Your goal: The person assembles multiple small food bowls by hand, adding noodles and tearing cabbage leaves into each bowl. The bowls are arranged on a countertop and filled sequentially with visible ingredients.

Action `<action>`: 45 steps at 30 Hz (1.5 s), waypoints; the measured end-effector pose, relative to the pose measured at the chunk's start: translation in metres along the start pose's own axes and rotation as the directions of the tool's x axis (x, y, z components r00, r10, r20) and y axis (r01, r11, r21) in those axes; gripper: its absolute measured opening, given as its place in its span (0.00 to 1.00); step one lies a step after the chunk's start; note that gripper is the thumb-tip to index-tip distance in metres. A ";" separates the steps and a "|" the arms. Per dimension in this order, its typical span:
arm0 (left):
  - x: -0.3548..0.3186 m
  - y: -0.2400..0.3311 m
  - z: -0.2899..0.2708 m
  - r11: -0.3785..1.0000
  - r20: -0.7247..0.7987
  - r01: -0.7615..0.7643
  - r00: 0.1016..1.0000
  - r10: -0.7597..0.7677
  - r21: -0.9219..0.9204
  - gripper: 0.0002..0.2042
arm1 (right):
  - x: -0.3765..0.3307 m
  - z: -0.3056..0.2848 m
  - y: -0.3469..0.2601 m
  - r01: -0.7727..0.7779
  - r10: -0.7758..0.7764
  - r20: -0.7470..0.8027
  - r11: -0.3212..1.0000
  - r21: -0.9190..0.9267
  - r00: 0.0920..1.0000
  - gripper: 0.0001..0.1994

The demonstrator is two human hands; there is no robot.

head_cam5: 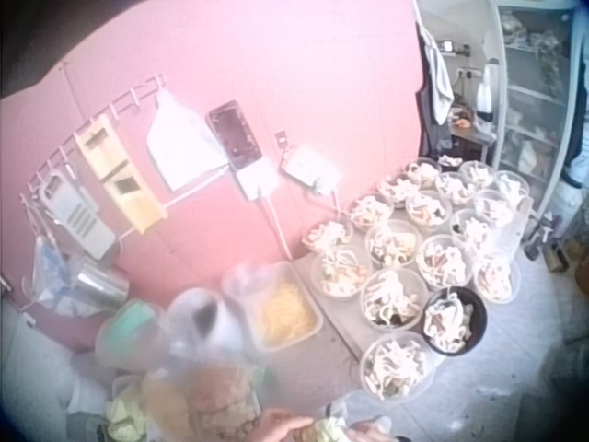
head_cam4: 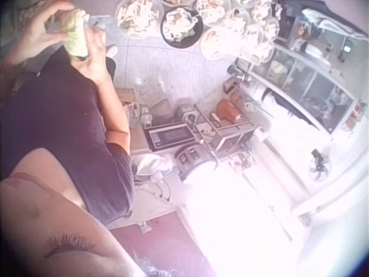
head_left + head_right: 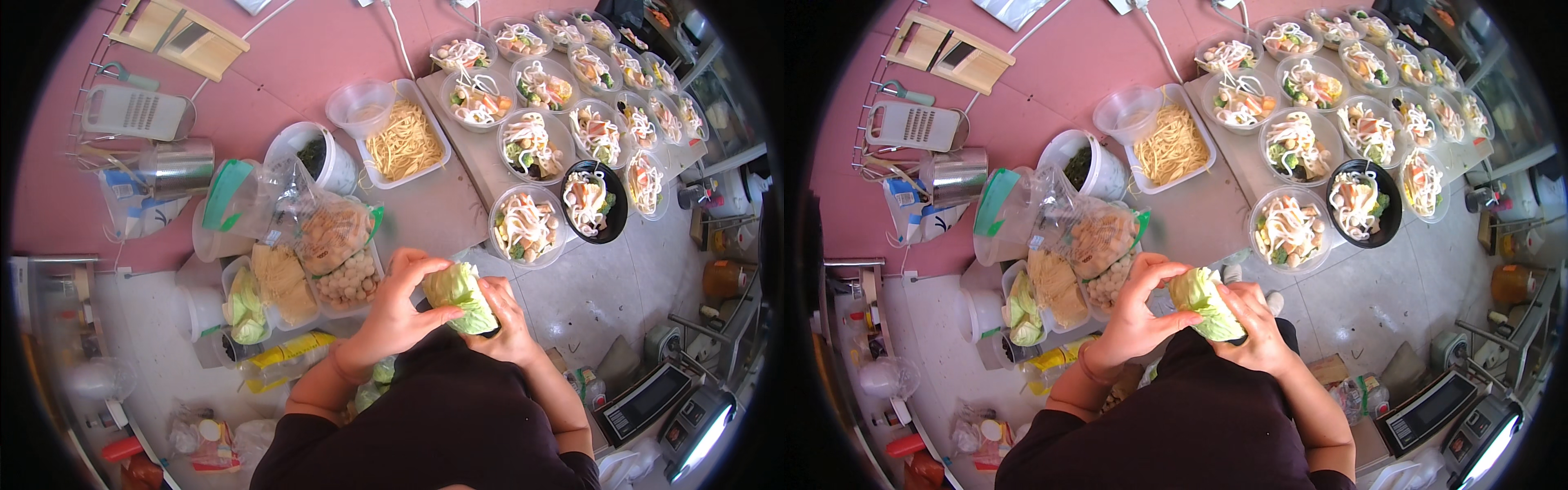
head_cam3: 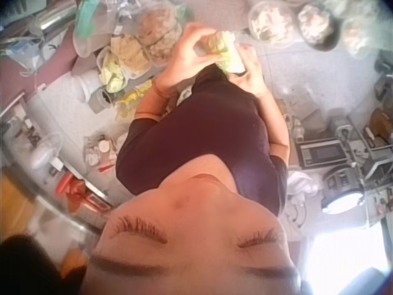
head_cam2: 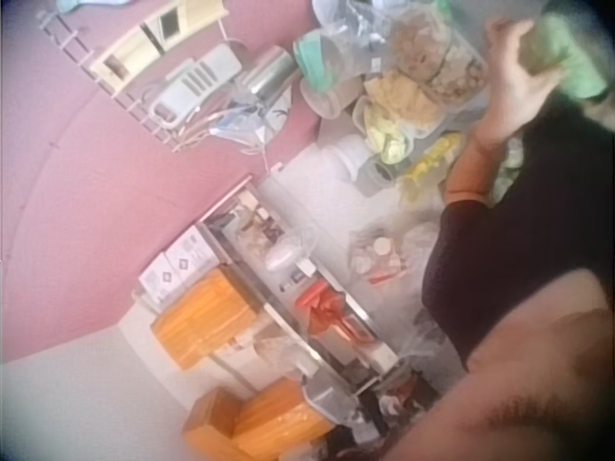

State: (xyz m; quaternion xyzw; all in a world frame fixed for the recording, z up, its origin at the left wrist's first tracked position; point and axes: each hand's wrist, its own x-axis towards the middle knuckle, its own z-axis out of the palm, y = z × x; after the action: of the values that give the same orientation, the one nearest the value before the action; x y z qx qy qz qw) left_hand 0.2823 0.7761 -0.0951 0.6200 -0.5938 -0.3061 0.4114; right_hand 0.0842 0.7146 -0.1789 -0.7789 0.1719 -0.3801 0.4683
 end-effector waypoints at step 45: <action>0.004 -0.013 -0.016 0.982 0.026 -0.075 0.997 0.071 0.174 0.09 | 0.014 0.013 -0.007 -0.472 0.471 0.066 0.851 0.231 0.880 0.45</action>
State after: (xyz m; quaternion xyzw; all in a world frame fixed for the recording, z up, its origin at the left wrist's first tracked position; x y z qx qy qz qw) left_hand 0.3027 0.7741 -0.0986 0.6284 -0.6448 -0.2437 0.3606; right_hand 0.1024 0.7168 -0.1707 -0.6518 0.3085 -0.2688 0.6385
